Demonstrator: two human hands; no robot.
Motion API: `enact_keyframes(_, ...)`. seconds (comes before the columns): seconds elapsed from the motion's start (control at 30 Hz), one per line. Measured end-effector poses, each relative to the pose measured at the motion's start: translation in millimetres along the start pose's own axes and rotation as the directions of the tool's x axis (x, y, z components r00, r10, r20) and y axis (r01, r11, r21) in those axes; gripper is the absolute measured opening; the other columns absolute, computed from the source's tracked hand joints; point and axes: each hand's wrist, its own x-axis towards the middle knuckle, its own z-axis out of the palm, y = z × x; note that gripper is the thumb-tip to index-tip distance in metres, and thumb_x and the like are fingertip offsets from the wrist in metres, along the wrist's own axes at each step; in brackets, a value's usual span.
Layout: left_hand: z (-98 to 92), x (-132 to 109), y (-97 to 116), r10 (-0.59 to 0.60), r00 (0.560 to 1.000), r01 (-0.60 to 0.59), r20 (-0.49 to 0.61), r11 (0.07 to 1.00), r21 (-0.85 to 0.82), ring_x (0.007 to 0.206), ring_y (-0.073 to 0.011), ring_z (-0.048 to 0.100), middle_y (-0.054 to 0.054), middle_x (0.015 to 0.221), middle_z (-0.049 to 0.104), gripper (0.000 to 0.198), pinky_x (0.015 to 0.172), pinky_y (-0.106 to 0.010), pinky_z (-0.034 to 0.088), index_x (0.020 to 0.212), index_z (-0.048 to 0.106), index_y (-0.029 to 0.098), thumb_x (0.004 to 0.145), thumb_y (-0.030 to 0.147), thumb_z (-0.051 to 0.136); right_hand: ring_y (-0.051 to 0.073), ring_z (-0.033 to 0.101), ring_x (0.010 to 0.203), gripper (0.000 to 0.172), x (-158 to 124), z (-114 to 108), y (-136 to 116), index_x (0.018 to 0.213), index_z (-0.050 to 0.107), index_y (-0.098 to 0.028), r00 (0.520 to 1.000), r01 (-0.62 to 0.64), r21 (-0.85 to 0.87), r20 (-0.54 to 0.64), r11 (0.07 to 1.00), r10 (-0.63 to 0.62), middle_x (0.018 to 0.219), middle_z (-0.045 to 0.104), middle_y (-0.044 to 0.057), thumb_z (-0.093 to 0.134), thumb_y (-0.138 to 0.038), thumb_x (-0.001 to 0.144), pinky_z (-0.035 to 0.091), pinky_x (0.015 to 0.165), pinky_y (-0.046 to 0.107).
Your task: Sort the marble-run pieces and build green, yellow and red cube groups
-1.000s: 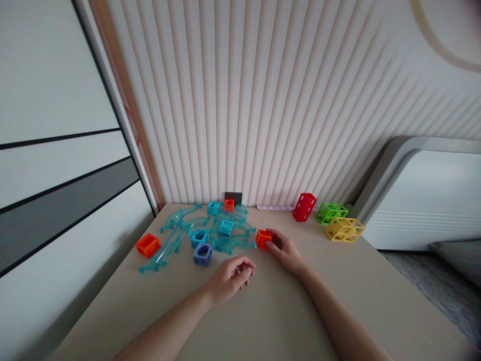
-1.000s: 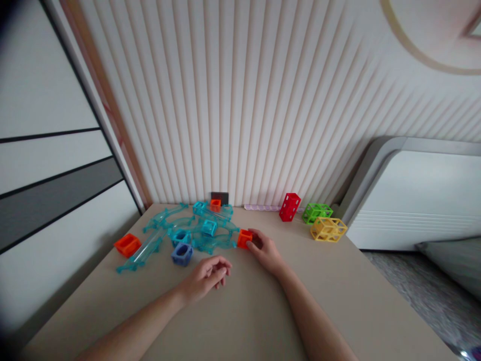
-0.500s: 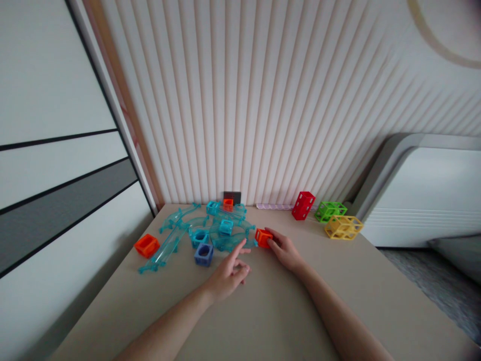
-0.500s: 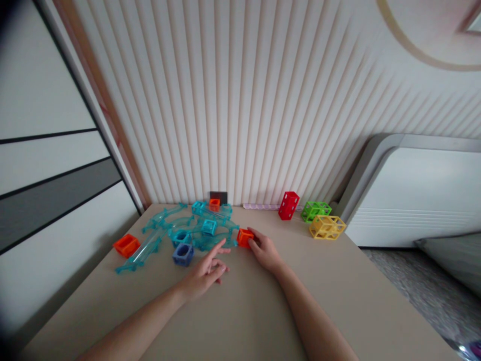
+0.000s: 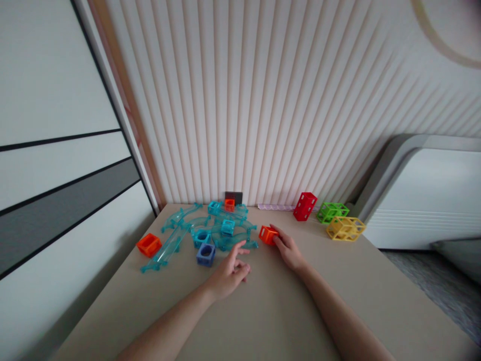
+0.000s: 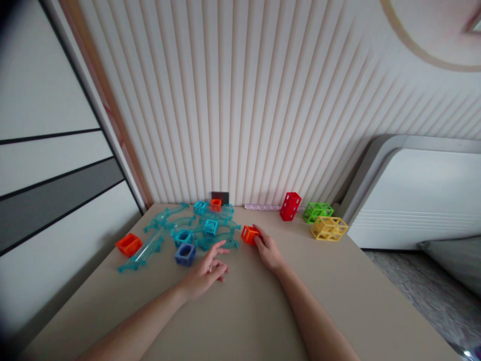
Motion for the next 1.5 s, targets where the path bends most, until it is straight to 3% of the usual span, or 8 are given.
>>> enact_keyframes(0.43, 3.2, -5, 7, 0.104, 0.994, -0.098, 0.027, 0.981, -0.169, 0.075, -0.0167, 0.065, -0.009, 0.106, 0.065, 0.090, 0.061, -0.029, 0.051, 0.160, 0.011, 0.027, 0.091, 0.068, 0.052, 0.026, 0.069, 0.108, 0.063, -39, 28, -60, 0.147, 0.052, -0.025, 0.990, 0.061, 0.277, 0.103, 0.959, -0.092, 0.124, 0.073, 0.008, 0.051, -0.062, 0.096, 0.055, 0.097, 0.042)
enact_keyframes(0.73, 0.9, -9, 11, 0.125, 0.992, -0.125, -0.006, 0.992, -0.033, 0.115, -0.0299, 0.064, -0.015, 0.139, 0.061, 0.072, 0.084, -0.038, 0.056, 0.152, 0.039, 0.026, 0.091, 0.059, 0.059, 0.024, 0.072, 0.101, 0.051, -49, 41, -71, 0.149, 0.050, -0.023, 0.937, 0.263, 0.017, 0.234, 0.965, -0.260, 0.115, 0.075, 0.007, 0.039, -0.044, 0.104, 0.058, 0.093, 0.038)
enact_keyframes(1.0, 8.8, -15, 20, 0.143, 0.966, -0.151, -0.213, 0.988, -0.018, 0.100, -0.0250, 0.068, -0.010, 0.121, 0.071, 0.050, 0.077, -0.032, 0.055, 0.133, 0.056, 0.023, 0.092, 0.053, 0.061, 0.030, 0.055, 0.135, 0.064, -56, 34, -65, 0.160, 0.027, -0.026, 0.888, 0.397, -0.068, 0.280, 0.915, -0.365, 0.149, 0.055, 0.012, 0.050, -0.038, 0.101, 0.045, 0.112, 0.048)
enact_keyframes(1.23, 12.4, -34, 26, 0.207, 0.968, -0.167, -0.138, 0.952, 0.256, 0.087, -0.0222, 0.070, -0.012, 0.117, 0.072, 0.058, 0.065, -0.030, 0.055, 0.148, 0.043, 0.022, 0.097, 0.045, 0.055, 0.031, 0.061, 0.126, 0.068, -56, 34, -57, 0.155, 0.036, -0.029, 0.846, 0.513, -0.140, 0.249, 0.847, -0.472, 0.142, 0.060, 0.013, 0.063, -0.033, 0.092, 0.051, 0.105, 0.046)
enact_keyframes(1.3, -2.4, -47, 31, 0.371, 0.909, -0.243, -0.189, 0.842, 0.483, 0.089, -0.0215, 0.070, -0.010, 0.108, 0.074, 0.049, 0.077, -0.032, 0.056, 0.145, 0.047, 0.024, 0.098, 0.037, 0.055, 0.030, 0.063, 0.121, 0.066, -54, 33, -57, 0.152, 0.039, -0.030, 0.838, 0.537, -0.157, 0.216, 0.829, -0.501, 0.138, 0.063, 0.012, 0.064, -0.031, 0.091, 0.053, 0.102, 0.046)
enact_keyframes(1.37, -32.3, -62, 41, 0.600, 0.757, -0.271, -0.258, 0.648, 0.712, 0.099, -0.0228, 0.069, -0.008, 0.103, 0.074, 0.028, 0.094, -0.037, 0.052, 0.124, 0.062, 0.025, 0.097, 0.028, 0.055, 0.029, 0.064, 0.117, 0.062, -52, 31, -57, 0.149, 0.042, -0.031, 0.832, 0.550, -0.165, 0.188, 0.819, -0.522, 0.135, 0.064, 0.011, 0.062, -0.029, 0.091, 0.054, 0.100, 0.046)
enact_keyframes(1.43, -74.7, -75, 52, 0.744, 0.588, -0.159, -0.319, 0.493, 0.856, 0.104, -0.0248, 0.067, -0.009, 0.105, 0.072, 0.018, 0.096, -0.039, 0.051, 0.110, 0.065, 0.023, 0.096, 0.028, 0.055, 0.028, 0.065, 0.114, 0.056, -51, 31, -57, 0.145, 0.046, -0.030, 0.833, 0.550, -0.166, 0.179, 0.819, -0.523, 0.132, 0.066, 0.011, 0.061, -0.028, 0.091, 0.054, 0.098, 0.044)
enact_keyframes(1.5, -121.1, -86, 59, 0.766, 0.523, 0.075, -0.374, 0.395, 0.915, 0.106, -0.0292, 0.065, -0.014, 0.109, 0.070, 0.027, 0.096, -0.044, 0.051, 0.113, 0.064, 0.018, 0.095, 0.035, 0.054, 0.027, 0.065, 0.113, 0.052, -50, 31, -58, 0.142, 0.049, -0.028, 0.837, 0.544, -0.165, 0.186, 0.823, -0.516, 0.129, 0.067, 0.011, 0.060, -0.028, 0.091, 0.054, 0.097, 0.042)
